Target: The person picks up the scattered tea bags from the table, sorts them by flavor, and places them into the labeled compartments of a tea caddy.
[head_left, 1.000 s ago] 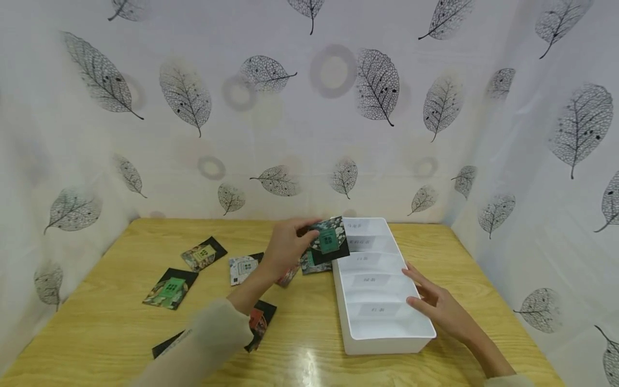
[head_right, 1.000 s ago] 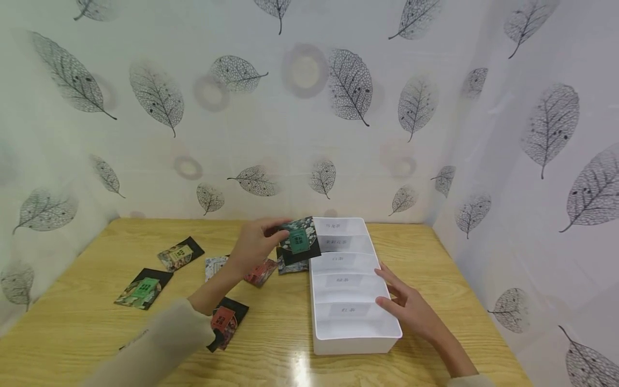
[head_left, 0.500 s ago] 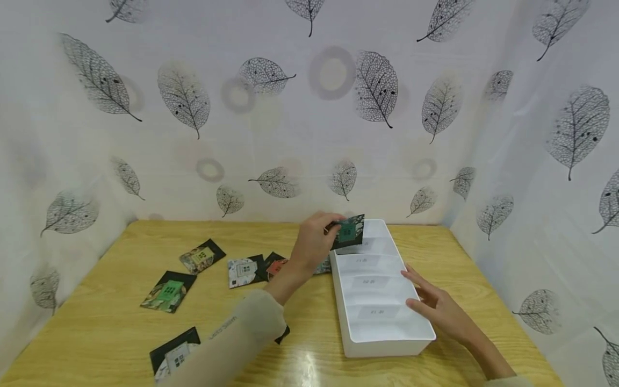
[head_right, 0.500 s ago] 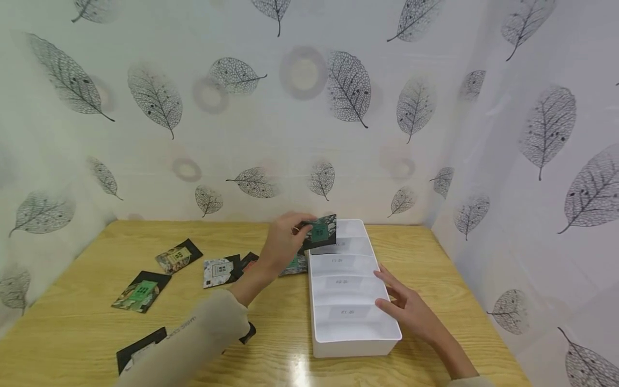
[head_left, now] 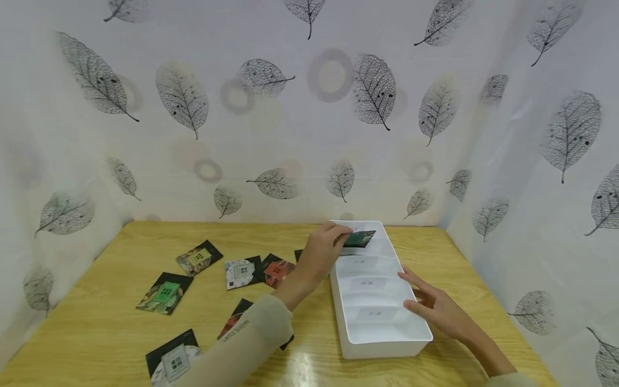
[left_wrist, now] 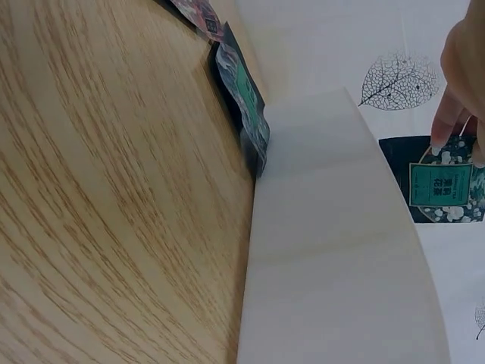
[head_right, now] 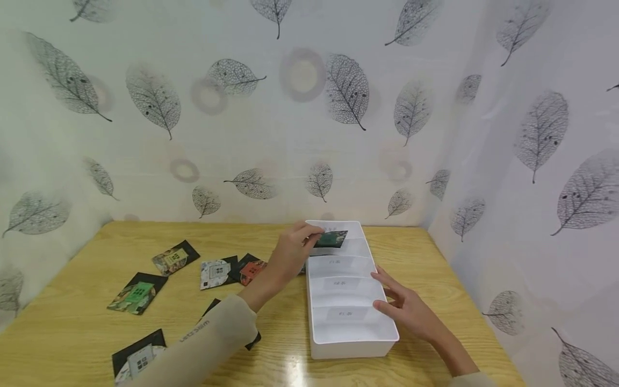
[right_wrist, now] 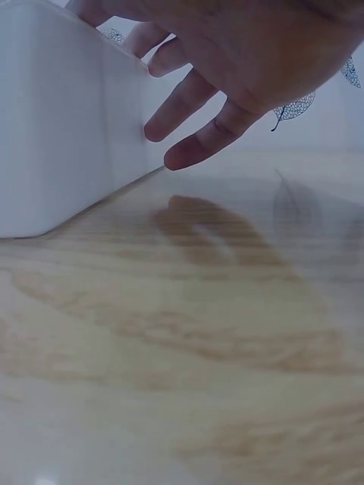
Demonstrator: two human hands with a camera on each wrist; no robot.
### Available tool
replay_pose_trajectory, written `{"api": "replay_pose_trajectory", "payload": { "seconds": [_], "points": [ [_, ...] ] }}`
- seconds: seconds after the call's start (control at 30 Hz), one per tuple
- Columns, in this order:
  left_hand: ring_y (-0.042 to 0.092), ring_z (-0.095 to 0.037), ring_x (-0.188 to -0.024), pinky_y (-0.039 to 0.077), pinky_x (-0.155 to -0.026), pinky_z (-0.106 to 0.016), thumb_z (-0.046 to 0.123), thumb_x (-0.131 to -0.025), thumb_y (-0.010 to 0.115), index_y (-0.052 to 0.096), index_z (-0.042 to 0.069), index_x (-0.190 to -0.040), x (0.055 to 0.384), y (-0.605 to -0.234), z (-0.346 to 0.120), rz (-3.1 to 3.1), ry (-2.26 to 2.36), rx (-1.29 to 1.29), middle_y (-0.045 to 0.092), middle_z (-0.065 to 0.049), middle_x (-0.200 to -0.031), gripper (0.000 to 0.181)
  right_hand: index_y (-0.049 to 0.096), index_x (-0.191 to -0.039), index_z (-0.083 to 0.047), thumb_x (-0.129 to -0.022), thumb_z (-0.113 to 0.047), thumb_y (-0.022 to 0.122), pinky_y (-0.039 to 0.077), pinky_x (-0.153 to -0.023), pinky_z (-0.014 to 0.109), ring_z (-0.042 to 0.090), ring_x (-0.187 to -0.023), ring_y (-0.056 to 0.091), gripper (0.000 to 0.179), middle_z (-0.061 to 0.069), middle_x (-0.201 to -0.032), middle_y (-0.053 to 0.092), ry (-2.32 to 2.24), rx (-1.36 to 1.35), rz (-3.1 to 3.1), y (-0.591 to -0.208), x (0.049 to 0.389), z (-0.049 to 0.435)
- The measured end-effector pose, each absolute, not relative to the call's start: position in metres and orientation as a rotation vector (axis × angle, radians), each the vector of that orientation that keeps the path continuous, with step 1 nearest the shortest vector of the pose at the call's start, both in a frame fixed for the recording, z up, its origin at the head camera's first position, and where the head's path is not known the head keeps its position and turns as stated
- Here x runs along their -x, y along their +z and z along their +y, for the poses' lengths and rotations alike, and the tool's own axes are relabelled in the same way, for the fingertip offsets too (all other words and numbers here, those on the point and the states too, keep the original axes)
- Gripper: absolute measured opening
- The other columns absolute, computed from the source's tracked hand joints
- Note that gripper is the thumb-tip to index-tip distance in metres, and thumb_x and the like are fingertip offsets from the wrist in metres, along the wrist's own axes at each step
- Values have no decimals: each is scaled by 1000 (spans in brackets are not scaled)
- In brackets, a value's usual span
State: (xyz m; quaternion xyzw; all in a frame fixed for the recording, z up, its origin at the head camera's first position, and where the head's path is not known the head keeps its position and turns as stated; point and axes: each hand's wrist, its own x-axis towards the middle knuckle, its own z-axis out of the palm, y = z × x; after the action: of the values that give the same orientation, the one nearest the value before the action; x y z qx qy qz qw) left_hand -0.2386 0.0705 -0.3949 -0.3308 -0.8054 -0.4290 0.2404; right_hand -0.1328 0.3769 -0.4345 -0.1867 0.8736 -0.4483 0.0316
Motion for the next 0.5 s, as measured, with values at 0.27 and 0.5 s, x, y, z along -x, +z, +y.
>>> {"api": "replay_pose_trajectory", "payload": {
  "seconds": [0.27, 0.5],
  "points": [
    [70, -16, -93, 55, -75, -15, 6, -99, 70, 79, 9, -115, 239, -404, 72, -2248, -1114, 932, 69, -6, -108, 18, 36, -161, -9, -106, -14, 60, 54, -94, 25, -5, -125, 52, 60, 19, -170, 13, -1354, 588, 2651, -429, 134, 377],
    [67, -18, -97, 56, -83, -25, 8, -98, 72, 81, 11, -111, 239, -417, 71, -2398, -944, 957, 71, -5, -105, 16, 36, -161, -6, -106, -13, 59, 53, -95, 25, -5, -125, 51, 60, 20, -170, 13, -1342, 601, 2657, -429, 134, 378]
  ]
}}
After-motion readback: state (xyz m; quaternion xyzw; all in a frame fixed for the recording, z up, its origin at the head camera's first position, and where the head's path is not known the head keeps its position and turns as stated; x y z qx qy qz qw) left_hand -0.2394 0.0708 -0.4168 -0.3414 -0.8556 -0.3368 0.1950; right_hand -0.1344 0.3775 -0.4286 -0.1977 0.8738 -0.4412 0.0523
